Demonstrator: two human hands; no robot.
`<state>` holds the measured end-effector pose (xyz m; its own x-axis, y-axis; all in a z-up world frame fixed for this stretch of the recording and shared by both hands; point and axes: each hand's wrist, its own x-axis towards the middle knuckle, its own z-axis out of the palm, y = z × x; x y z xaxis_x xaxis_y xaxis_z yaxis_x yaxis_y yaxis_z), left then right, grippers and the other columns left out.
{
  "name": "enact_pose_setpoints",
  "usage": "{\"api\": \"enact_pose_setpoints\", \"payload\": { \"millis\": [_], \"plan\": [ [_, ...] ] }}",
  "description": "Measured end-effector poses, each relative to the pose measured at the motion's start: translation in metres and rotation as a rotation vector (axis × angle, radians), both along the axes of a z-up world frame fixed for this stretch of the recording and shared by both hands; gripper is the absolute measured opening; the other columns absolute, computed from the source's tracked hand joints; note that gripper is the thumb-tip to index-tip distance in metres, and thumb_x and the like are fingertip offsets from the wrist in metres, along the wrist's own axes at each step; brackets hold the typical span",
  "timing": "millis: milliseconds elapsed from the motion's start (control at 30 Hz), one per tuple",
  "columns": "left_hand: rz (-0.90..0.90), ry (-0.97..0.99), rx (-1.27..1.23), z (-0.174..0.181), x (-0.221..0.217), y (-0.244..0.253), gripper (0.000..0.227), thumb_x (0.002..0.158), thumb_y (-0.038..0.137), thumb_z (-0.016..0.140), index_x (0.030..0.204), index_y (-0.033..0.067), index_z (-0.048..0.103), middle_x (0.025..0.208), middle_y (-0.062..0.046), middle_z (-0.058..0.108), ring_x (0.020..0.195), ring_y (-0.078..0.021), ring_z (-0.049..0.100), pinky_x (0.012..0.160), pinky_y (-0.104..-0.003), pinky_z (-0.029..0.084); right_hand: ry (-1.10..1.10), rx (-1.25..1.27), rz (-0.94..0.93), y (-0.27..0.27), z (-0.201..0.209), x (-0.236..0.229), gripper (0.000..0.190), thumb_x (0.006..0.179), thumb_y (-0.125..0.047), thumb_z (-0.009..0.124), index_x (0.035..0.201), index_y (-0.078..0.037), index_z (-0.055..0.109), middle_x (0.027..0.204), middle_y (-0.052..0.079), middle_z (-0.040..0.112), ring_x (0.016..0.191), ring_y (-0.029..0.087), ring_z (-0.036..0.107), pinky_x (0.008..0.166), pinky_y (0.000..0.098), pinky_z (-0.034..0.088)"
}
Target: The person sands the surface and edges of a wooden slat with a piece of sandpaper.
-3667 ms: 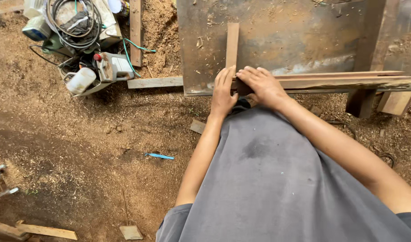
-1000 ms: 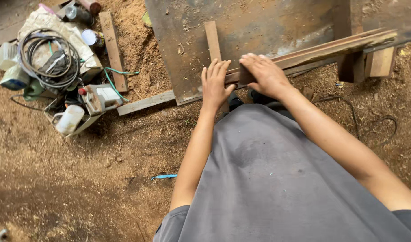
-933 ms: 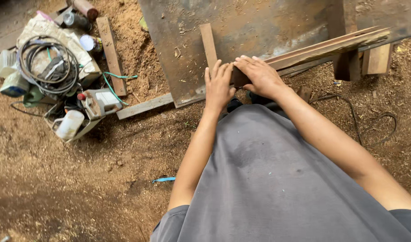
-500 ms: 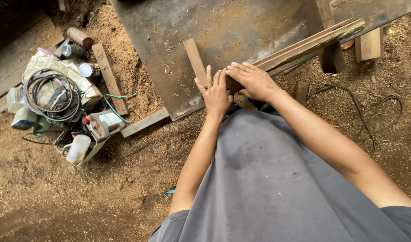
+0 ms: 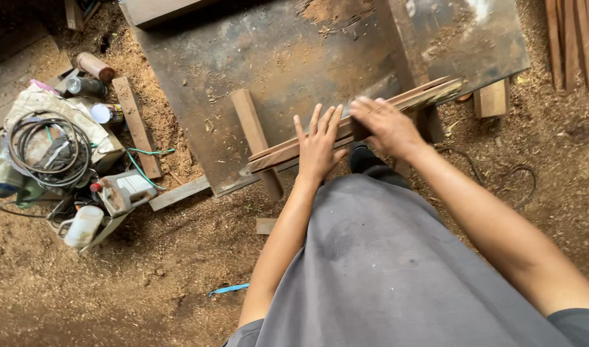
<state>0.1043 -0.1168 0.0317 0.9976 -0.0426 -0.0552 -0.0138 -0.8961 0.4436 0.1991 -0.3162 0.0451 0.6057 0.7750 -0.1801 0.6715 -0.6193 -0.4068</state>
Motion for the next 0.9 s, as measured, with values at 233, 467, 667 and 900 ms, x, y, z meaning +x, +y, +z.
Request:
{"api": "enact_pose_setpoints", "payload": {
  "millis": [233, 467, 667, 900],
  "plan": [
    [0.2, 0.069, 0.055, -0.015, 0.016, -0.05, 0.086, 0.066, 0.025, 0.09, 0.144, 0.0259, 0.054, 0.134, -0.001, 0.063, 0.144, -0.0257, 0.042, 0.12, -0.064, 0.02, -0.127, -0.023, 0.066, -0.067, 0.007, 0.05, 0.082, 0.076, -0.009, 0.082, 0.15, -0.014, 0.048, 0.162, 0.005, 0.045, 0.152, 0.02, 0.037, 0.127, 0.0414, 0.026],
    [0.281, -0.053, -0.066, -0.018, 0.017, -0.05, 0.055, 0.069, 0.014, 0.084, 0.121, 0.0286, 0.075, 0.117, 0.006, 0.074, 0.115, -0.0162, 0.064, 0.105, -0.041, 0.038, 0.038, 0.134, 0.176, -0.063, -0.006, 0.06, 0.08, 0.076, -0.011, 0.082, 0.149, -0.009, 0.047, 0.159, 0.008, 0.046, 0.152, 0.025, 0.037, 0.127, 0.0418, 0.027],
    [0.278, 0.011, -0.086, -0.002, 0.032, -0.048, 0.053, 0.067, 0.017, 0.086, 0.118, 0.0287, 0.077, 0.113, 0.007, 0.075, 0.106, -0.0165, 0.064, 0.102, -0.04, 0.037, 0.093, 0.042, 0.195, -0.064, 0.002, 0.079, 0.087, 0.074, -0.021, 0.085, 0.15, -0.011, 0.044, 0.16, 0.008, 0.043, 0.15, 0.023, 0.034, 0.124, 0.0413, 0.025],
    [0.273, 0.134, -0.102, 0.005, 0.047, -0.035, 0.053, 0.066, 0.035, 0.091, 0.117, 0.0326, 0.076, 0.109, 0.008, 0.075, 0.101, -0.0176, 0.063, 0.096, -0.04, 0.038, 0.112, -0.141, 0.069, -0.073, 0.005, 0.082, 0.086, 0.08, -0.034, 0.084, 0.152, -0.009, 0.043, 0.162, 0.009, 0.043, 0.154, 0.021, 0.033, 0.131, 0.0373, 0.023]
  ]
}}
